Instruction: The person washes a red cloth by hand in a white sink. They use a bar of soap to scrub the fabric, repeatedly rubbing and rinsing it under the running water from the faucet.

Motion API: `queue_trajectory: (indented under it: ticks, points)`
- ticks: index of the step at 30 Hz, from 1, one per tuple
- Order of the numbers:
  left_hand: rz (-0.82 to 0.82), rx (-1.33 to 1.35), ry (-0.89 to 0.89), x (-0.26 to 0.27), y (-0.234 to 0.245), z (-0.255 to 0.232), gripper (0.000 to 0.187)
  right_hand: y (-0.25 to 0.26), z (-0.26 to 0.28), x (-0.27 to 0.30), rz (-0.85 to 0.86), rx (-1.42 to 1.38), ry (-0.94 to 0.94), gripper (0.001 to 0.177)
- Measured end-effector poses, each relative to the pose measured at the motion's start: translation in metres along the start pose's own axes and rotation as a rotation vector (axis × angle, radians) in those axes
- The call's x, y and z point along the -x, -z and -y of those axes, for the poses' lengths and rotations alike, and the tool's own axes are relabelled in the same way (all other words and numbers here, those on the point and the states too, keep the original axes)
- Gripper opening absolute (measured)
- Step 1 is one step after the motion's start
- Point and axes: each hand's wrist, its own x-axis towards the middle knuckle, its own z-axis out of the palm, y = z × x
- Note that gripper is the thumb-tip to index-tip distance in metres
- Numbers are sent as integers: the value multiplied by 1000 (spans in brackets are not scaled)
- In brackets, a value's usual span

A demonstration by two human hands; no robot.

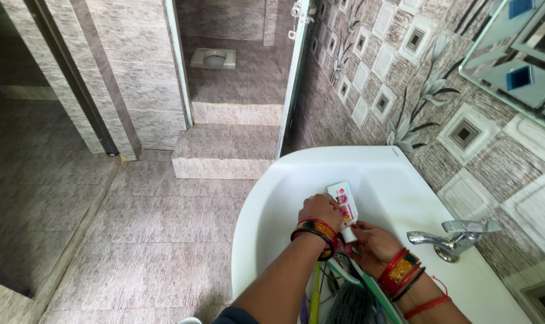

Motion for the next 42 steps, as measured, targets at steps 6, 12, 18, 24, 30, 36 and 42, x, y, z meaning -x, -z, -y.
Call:
queue_trajectory:
  ticks: [6,12,18,24,30,36,42]
  points:
    - [94,-13,-158,10,-4,-5,19,-24,17,27,21,128,12,41]
    - [41,136,-135,-4,-4,1,15,-2,10,5,4,85,-29,34]
    - [95,45,-151,11,-11,-6,18,20,8,-8,40,143,86,49]
    - [-67,66,-96,-12,-17,4,22,0,21,20,27,169,-6,32]
    - [109,81,-158,9,-18,1,16,15,19,10,-27,154,-47,25]
    - [97,263,62,-2,-17,0,21,48,1,-33,75,14,-24,27]
    - [410,463,-226,-11,-18,3,24,28,12,-9,152,-97,28,27]
